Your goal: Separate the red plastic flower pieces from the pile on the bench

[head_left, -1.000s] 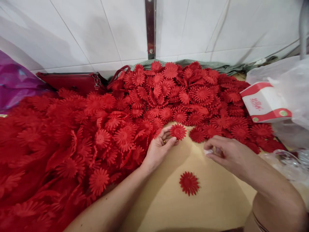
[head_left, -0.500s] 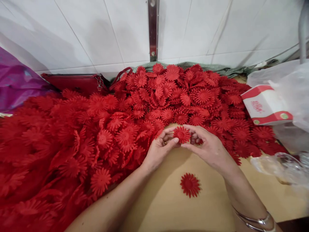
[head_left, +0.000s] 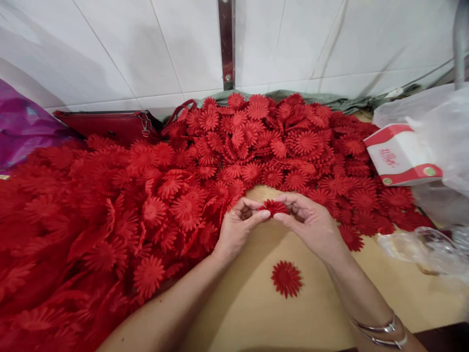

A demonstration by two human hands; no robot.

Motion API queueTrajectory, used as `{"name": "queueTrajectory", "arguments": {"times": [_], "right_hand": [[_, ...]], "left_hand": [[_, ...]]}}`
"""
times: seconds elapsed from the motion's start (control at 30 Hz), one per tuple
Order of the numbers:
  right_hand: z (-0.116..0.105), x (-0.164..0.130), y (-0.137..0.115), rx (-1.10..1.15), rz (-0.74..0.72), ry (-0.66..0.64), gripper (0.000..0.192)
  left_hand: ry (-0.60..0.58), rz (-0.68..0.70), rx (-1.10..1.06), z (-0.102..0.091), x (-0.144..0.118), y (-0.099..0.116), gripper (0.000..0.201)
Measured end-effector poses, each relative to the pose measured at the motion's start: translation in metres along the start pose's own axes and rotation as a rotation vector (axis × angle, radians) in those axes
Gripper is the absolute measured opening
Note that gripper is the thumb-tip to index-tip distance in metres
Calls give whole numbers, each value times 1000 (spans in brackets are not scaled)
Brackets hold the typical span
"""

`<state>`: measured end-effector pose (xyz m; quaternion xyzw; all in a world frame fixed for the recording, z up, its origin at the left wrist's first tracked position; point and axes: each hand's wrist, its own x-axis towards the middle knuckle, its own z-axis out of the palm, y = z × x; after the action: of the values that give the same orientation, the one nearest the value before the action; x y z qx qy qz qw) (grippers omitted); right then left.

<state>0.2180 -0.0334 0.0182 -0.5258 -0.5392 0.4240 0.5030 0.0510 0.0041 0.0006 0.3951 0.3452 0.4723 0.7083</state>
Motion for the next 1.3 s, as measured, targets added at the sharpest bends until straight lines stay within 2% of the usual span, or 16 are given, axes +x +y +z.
{"name": "queueTrajectory", "arguments": {"times": [0.1, 0.3, 0.43, 0.53, 0.63, 0.73, 0.83, 0.93, 1.0, 1.3], "right_hand": [[4, -1, 2, -68, -69, 26, 11], [4, -1, 0, -239, -220, 62, 5], [0, 0, -1, -441, -404, 128, 15], [0, -2, 0, -622, -548, 142, 24], [2, -4, 3, -655, -617, 116, 30], [3, -4, 3, -630, -573, 75, 25], [3, -2, -1, -596, -509, 60, 11], [1, -1, -5, -577, -479, 73, 32], [-1, -1, -6, -575, -451, 70, 39], [-1, -2, 3, -504, -352, 28, 32]], "left_hand": [[1, 5, 7, 1, -1, 1, 35], [-28, 38, 30, 2, 0, 3, 32], [-24, 77, 50, 0, 1, 2, 39], [-59, 40, 66, -2, 2, 1, 42], [-70, 14, 57, -4, 3, -1, 38], [-16, 41, 49, -4, 4, -2, 32], [37, 71, 36, -5, 6, -3, 33], [67, 73, 19, -5, 6, -3, 37], [59, 59, 15, -5, 7, -3, 38], [-14, 48, 37, -6, 5, -2, 35]]}}
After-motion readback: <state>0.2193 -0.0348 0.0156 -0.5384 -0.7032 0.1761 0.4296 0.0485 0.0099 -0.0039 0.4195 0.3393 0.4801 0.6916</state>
